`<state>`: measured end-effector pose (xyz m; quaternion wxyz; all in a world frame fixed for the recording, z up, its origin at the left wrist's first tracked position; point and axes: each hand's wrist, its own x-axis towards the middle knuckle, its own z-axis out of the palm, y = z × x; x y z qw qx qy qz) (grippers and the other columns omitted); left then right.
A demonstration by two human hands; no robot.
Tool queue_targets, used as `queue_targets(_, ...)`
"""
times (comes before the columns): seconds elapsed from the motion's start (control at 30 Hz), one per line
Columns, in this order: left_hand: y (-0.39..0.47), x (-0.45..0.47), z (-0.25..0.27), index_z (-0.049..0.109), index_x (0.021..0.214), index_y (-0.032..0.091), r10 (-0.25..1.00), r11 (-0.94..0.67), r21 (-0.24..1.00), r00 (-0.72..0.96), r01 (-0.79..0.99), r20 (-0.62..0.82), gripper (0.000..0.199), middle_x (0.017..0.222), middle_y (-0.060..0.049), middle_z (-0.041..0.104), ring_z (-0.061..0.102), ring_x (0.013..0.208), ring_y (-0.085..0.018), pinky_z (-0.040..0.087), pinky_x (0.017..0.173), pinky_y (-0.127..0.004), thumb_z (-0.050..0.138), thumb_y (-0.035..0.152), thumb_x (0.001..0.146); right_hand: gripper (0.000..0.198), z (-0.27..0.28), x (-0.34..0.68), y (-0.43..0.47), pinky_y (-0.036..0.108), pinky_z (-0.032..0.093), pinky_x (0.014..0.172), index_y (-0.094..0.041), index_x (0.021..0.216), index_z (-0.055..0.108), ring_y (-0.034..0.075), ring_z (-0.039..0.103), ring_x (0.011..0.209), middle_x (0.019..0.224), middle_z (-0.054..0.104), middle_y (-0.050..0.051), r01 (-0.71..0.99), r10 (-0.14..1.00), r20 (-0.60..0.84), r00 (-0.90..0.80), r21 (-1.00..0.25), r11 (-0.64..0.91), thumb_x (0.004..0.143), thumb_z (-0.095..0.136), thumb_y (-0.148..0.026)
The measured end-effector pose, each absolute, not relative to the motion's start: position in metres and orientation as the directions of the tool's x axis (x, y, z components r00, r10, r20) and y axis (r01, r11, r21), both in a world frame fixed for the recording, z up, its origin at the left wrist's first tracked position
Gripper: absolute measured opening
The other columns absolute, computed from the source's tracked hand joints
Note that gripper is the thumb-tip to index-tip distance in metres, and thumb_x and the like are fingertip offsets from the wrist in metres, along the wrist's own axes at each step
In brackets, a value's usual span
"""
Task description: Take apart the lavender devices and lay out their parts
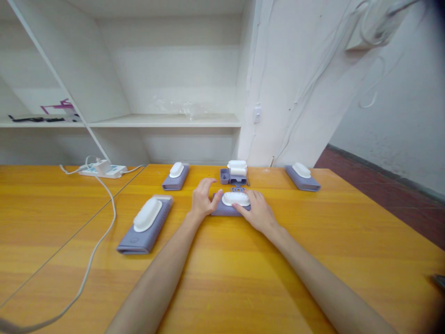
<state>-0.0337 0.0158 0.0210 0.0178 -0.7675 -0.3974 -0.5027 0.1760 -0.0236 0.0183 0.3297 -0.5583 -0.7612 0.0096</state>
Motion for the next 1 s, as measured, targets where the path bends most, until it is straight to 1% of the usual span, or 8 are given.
queue_targets(0.13,0.011,-0.032,0.026,0.049,0.112,0.018,0.558,-0.713,0.29,0.266,0.639,0.786,0.036,0.109,-0.01,0.058,0.053,0.106,-0.022,0.043,0.092,-0.037,0.05,0.038,0.082,0.05,0.018,0.176,-0.022,0.04,0.043,0.09,-0.019,0.113,0.05,0.027,0.05,0.106,0.11,0.057,0.011,0.845,0.852,0.499,-0.161,-0.377,0.38,0.081,0.051,-0.057)
queue_targets(0.37,0.002,-0.027,0.035,0.051,0.116,0.017,0.611,-0.674,0.147,0.435,0.724,0.662,0.044,0.115,-0.013,0.057,0.052,0.109,-0.026,0.041,0.091,-0.04,0.044,0.046,0.083,0.046,0.017,0.178,-0.021,0.042,0.043,0.089,-0.02,0.111,0.052,0.028,0.051,0.105,0.109,0.058,0.011,0.827,0.838,0.521,-0.161,-0.392,0.403,0.081,0.052,-0.055)
queue_targets(0.5,0.001,-0.025,0.034,0.052,0.114,0.016,0.611,-0.665,0.082,0.478,0.742,0.632,0.046,0.112,-0.014,0.058,0.053,0.105,-0.026,0.041,0.088,-0.039,0.042,0.049,0.084,0.046,0.015,0.18,-0.019,0.042,0.043,0.089,-0.02,0.112,0.052,0.027,0.051,0.105,0.109,0.058,0.011,0.832,0.834,0.526,-0.165,-0.38,0.404,0.082,0.051,-0.055)
queue_targets(0.63,0.002,-0.025,0.03,0.056,0.105,0.017,0.628,-0.647,0.029,0.512,0.762,0.586,0.042,0.1,-0.013,0.061,0.057,0.096,-0.025,0.042,0.081,-0.036,0.041,0.051,0.085,0.048,0.014,0.181,-0.019,0.041,0.041,0.093,-0.018,0.114,0.052,0.027,0.05,0.108,0.112,0.057,0.012,0.834,0.828,0.534,-0.172,-0.368,0.411,0.082,0.051,-0.055)
queue_targets(0.77,0.002,-0.025,0.026,0.058,0.1,0.017,0.658,-0.613,-0.002,0.512,0.79,0.552,0.041,0.087,-0.011,0.062,0.058,0.086,-0.024,0.042,0.075,-0.034,0.04,0.051,0.086,0.051,0.013,0.181,-0.019,0.041,0.041,0.093,-0.018,0.118,0.049,0.027,0.049,0.109,0.115,0.056,0.012,0.831,0.827,0.537,-0.164,-0.376,0.41,0.082,0.052,-0.054)
queue_targets(1.0,-0.002,-0.021,0.024,0.056,0.103,0.017,0.679,-0.595,0.009,0.497,0.804,0.54,0.047,0.089,-0.012,0.061,0.056,0.087,-0.024,0.042,0.075,-0.034,0.04,0.057,0.084,0.049,0.012,0.184,-0.018,0.042,0.039,0.095,-0.017,0.119,0.047,0.027,0.049,0.109,0.116,0.055,0.012,0.826,0.814,0.548,-0.19,-0.359,0.434,0.084,0.05,-0.051)
